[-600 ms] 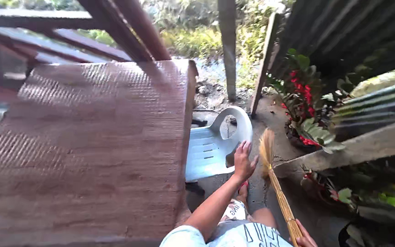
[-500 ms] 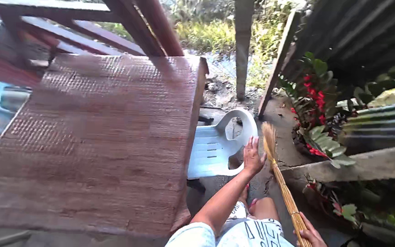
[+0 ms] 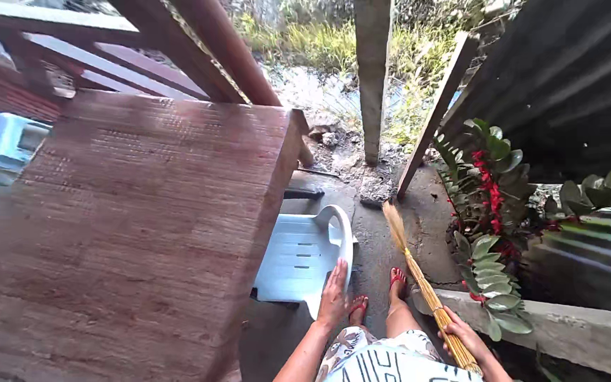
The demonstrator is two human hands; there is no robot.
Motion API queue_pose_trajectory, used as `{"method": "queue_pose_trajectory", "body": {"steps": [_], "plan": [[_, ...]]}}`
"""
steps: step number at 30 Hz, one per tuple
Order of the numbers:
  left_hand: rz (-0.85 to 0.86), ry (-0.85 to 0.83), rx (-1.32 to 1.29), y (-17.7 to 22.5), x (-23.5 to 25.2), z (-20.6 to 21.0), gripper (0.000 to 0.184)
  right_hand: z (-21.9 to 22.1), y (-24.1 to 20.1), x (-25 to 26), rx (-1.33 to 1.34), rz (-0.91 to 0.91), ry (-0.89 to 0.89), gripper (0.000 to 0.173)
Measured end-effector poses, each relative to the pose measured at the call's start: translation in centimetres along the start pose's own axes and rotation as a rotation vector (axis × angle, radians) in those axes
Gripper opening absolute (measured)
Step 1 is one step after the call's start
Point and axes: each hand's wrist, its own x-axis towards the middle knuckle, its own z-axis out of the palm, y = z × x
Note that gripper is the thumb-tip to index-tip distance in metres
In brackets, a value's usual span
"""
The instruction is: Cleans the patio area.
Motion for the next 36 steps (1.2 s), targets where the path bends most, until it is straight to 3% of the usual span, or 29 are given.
{"method": "queue_pose_trajectory", "body": {"steps": [9, 17, 21, 26, 31, 36], "plan": [[-0.034, 0.036, 0.184, 0.5, -0.8, 1.7, 0.071, -3.4, -4.3, 3.2, 0.009, 0.051, -0.017, 0.07], [0.001, 0.001, 0.209, -0.9, -1.4, -0.1, 0.07, -2.9, -2.4, 2.6, 0.158, -0.021, -0.002, 0.065], [0.056, 0.052, 0.142, -1.7, -1.5, 0.6, 0.065, 0.8, -0.4, 1.4, 0.283, -0.085, -0.024, 0.065], [0.209, 0.096, 0.078, -2.9, -1.4, 1.4, 0.063, 8.5, 3.0, -0.6, 0.367, -0.141, -0.011, 0.066], [0.268, -0.011, -0.04, -3.1, -1.0, 1.4, 0.064, 15.4, 9.3, -2.5, 0.499, -0.19, -0.019, 0.069], [0.298, -0.086, -0.086, -3.3, -0.5, 1.4, 0.071, 19.4, 15.2, -5.0, 0.69, -0.212, 0.009, 0.068]]}}
